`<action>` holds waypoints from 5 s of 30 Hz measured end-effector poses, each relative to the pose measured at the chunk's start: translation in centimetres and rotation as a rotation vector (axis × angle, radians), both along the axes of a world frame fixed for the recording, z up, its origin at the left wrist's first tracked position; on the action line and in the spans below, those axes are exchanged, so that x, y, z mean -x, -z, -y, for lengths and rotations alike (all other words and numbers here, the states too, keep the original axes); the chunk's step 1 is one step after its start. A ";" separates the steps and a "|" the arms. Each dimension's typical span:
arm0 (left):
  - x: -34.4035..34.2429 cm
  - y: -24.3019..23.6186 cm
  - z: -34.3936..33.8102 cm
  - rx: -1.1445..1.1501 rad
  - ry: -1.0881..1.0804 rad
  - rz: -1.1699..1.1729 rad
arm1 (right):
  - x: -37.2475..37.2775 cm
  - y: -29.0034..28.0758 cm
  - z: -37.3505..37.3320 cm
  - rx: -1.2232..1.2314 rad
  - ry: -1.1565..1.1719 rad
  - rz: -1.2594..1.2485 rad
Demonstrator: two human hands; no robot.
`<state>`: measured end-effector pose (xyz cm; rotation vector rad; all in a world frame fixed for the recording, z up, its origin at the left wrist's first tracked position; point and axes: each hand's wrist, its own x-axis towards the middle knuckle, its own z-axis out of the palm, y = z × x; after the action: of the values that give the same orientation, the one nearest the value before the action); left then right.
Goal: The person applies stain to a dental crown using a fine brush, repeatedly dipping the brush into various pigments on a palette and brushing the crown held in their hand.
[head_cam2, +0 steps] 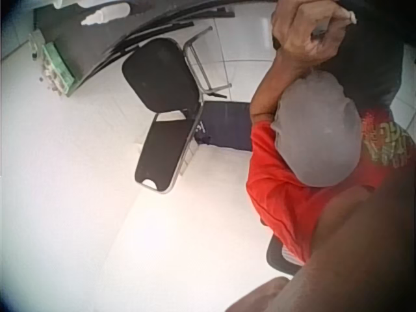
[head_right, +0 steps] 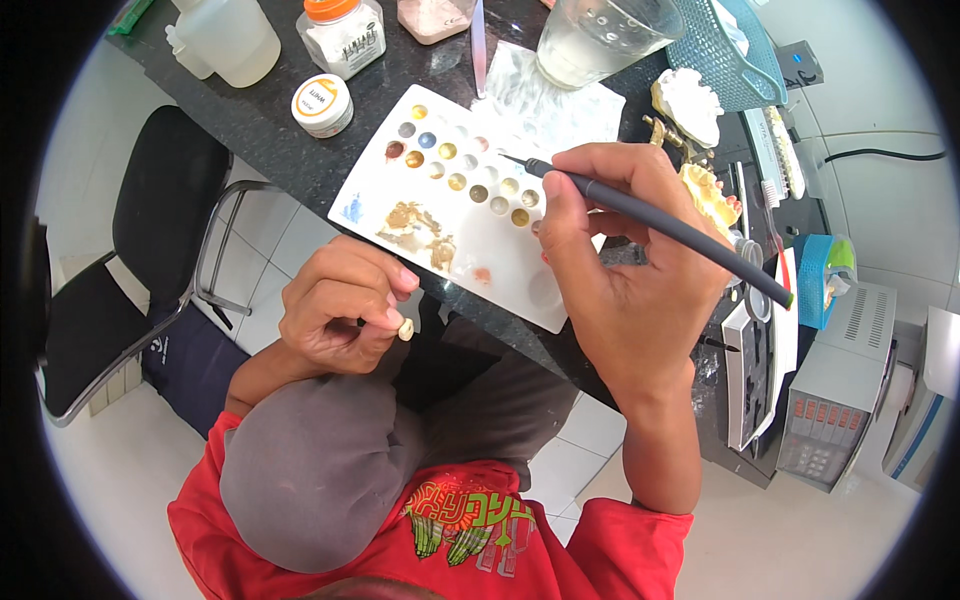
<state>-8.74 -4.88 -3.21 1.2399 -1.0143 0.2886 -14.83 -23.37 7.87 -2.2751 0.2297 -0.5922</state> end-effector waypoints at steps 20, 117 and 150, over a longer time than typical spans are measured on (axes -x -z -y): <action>0.2 0.2 0.0 0.016 0.020 -0.029 | 6.4 1.1 -1.9 -0.306 -0.251 0.246; 0.9 0.1 0.0 -0.046 -0.012 -0.105 | 6.1 3.1 -3.0 -0.213 -0.270 0.225; 0.7 0.2 0.0 -0.028 -0.015 -0.082 | 6.1 3.2 -2.9 -0.259 -0.304 0.253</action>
<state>-9.48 -4.92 -3.45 1.2751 -0.9418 0.2346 -20.88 -20.47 4.71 -1.9146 -0.1545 -0.6408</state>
